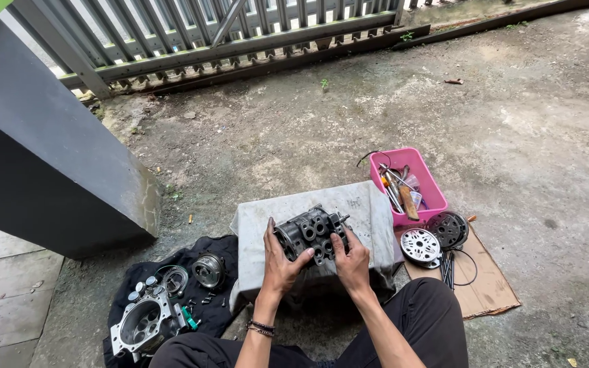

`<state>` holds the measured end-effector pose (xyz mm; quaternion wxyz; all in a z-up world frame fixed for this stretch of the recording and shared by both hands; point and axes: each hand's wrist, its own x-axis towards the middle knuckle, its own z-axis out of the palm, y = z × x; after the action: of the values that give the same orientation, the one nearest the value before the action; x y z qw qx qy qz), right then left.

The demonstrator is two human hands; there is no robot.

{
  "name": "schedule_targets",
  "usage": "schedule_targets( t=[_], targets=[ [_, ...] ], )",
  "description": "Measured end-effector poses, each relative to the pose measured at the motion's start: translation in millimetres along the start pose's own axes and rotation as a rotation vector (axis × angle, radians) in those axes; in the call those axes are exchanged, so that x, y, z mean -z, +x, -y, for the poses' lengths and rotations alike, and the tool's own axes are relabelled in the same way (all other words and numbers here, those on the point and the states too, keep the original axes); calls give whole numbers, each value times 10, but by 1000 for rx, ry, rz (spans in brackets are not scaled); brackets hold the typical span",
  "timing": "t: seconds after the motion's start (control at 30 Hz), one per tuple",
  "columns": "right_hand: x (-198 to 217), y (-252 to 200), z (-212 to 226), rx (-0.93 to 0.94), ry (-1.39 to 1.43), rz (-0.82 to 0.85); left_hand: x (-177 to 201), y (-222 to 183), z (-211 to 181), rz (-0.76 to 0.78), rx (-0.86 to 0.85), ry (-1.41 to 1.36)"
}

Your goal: Disassembling a mechanical compressor by removing the internal valve plate and pistons

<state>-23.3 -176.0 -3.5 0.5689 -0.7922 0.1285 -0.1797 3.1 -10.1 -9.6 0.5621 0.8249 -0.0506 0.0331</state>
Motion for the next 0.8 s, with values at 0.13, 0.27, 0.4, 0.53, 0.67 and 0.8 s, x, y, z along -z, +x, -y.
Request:
schedule_targets(
  t=[0.13, 0.27, 0.4, 0.53, 0.67, 0.8],
  targets=[
    [-69, 78, -197, 8, -3, 1, 23, -3, -20, 1, -1, 20],
    [-18, 70, -122, -5, 9, -13, -23, 27, -43, -3, 1, 27],
    [55, 146, -75, -17, 31, 11, -78, 49, -123, -11, 67, 26],
    [89, 248, -63, -30, 58, 27, -169, 133, -132, -21, 100, 53],
    [97, 348, -112, -26, 81, 29, -239, 154, -229, -51, 120, 69],
    [155, 411, -37, -56, 84, 78, -321, 162, -301, -104, 120, 64]
  ],
)
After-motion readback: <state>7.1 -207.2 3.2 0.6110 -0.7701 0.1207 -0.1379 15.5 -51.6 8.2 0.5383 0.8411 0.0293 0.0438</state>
